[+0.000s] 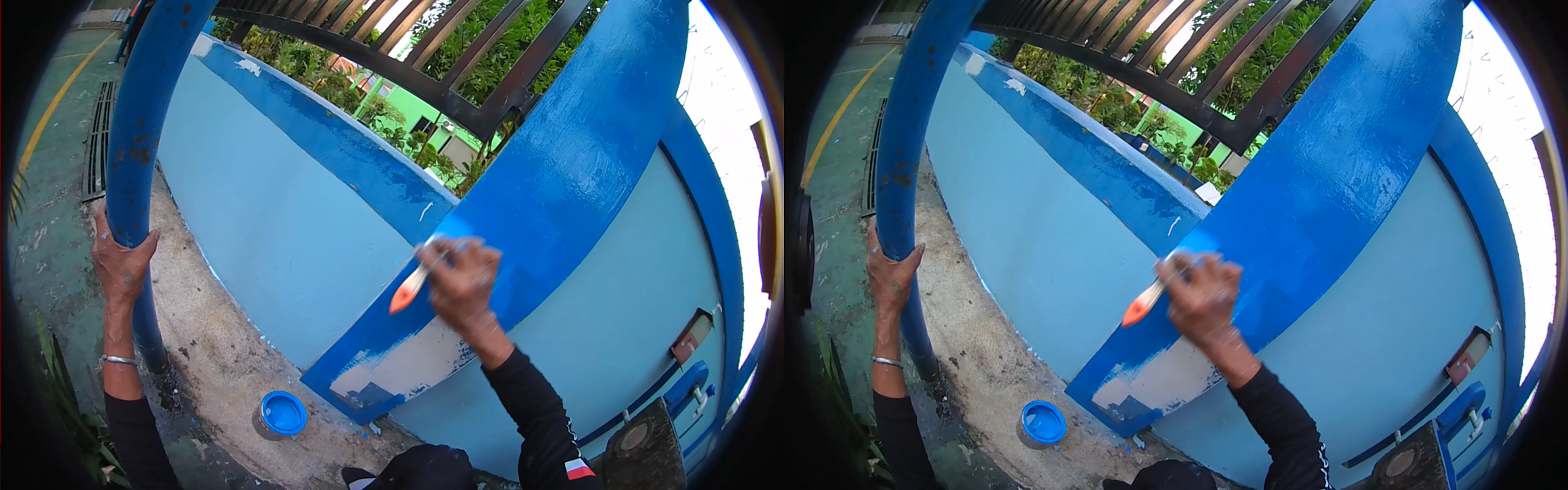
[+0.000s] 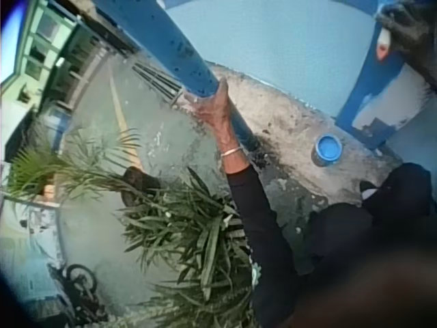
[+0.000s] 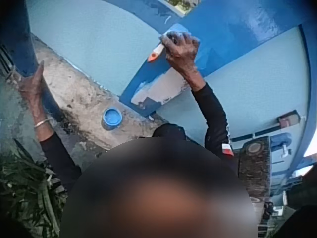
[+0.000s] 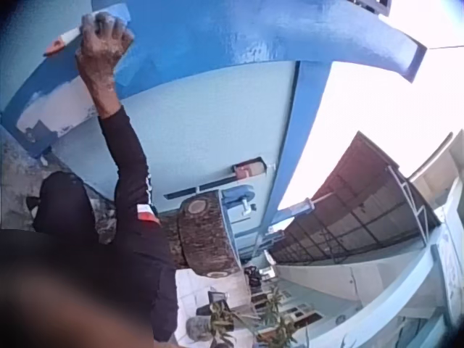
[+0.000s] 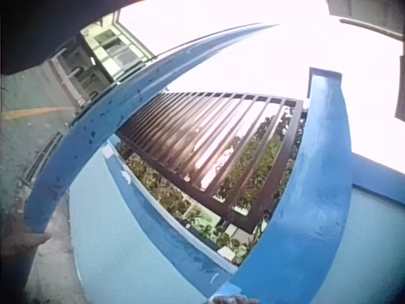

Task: The person paints a blue stripe on an outdoor wall using a paintbrush dipped into a bucket of blue paint.

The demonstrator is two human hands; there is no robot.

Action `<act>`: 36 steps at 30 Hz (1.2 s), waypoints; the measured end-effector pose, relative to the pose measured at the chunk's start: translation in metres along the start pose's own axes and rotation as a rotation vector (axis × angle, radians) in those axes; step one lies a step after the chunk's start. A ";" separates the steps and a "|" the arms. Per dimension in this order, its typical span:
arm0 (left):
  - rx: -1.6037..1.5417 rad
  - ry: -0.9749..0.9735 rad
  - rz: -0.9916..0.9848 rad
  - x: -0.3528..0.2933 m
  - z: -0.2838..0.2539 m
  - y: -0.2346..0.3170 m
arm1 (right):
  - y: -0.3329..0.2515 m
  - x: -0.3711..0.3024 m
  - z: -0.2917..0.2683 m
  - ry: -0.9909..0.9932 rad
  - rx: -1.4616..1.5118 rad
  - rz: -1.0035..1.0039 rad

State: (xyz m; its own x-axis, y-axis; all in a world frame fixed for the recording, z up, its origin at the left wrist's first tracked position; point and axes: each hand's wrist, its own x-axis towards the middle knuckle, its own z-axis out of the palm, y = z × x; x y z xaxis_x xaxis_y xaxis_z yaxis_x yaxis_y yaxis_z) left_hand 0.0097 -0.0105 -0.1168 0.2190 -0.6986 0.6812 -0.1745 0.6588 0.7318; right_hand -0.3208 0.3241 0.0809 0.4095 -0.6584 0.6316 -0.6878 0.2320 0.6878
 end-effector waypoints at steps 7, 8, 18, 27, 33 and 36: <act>-0.010 -0.010 -0.043 0.001 -0.005 -0.008 | 0.031 0.016 0.007 0.197 0.280 0.132; -0.017 -0.015 -0.027 0.000 -0.007 -0.010 | 0.054 0.027 0.003 0.235 0.242 0.212; 0.026 0.000 -0.075 0.002 -0.002 -0.019 | 0.033 0.014 -0.004 0.099 0.077 -0.022; 0.010 -0.028 -0.067 0.001 -0.004 -0.020 | 0.095 0.010 -0.070 0.214 0.103 0.280; 0.001 -0.021 -0.087 -0.002 -0.001 -0.021 | 0.142 0.002 -0.112 0.414 -0.147 0.098; 0.025 -0.022 -0.091 0.001 -0.004 -0.018 | 0.087 -0.057 -0.086 0.141 -0.075 0.026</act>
State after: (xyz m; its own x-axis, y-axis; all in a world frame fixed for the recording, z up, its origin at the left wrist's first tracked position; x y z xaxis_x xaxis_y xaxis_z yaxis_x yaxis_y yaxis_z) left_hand 0.0165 -0.0219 -0.1290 0.2137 -0.7618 0.6116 -0.1789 0.5850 0.7911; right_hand -0.3521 0.4434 0.1352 0.4758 -0.5453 0.6901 -0.6547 0.3043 0.6919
